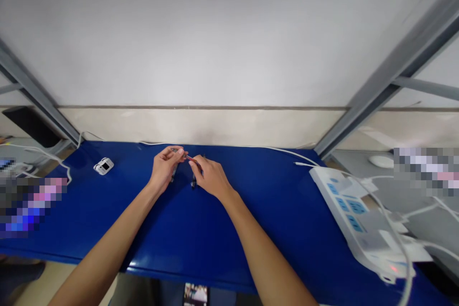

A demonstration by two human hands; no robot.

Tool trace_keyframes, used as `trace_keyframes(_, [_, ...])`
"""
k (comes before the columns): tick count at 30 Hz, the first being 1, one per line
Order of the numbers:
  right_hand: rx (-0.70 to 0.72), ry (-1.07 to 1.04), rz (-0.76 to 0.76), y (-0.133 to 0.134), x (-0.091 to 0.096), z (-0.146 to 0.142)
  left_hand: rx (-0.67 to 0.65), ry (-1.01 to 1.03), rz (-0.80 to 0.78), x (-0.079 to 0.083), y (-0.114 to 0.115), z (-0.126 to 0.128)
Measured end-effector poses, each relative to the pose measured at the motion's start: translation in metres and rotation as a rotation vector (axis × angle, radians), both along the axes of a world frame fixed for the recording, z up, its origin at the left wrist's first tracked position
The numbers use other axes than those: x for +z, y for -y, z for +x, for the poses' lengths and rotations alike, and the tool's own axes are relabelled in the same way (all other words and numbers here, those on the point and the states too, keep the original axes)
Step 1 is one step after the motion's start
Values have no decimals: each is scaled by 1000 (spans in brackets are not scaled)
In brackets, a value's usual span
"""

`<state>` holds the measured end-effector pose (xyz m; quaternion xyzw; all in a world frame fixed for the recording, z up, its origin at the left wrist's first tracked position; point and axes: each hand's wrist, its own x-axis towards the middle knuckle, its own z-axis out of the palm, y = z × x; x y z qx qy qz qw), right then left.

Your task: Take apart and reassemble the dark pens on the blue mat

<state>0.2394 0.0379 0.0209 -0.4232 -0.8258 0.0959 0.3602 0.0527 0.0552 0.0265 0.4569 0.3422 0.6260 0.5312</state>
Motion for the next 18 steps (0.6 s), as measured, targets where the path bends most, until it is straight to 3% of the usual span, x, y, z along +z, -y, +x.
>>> trace_keyframes(2, [-1,-2,-6,0,0,-1,31,-4,-13,0,0,-1])
trace_keyframes(7, [-27,-21,6,0,0,1,-157,144,12,4,2,1])
trace_keyframes(13, [-23,-27,0,-5,-2,3,4,47,-36,-3,-1,0])
trace_keyframes(18, [-3,-36,-78,-7,-6,1,47,16,-58,-7,-2,0])
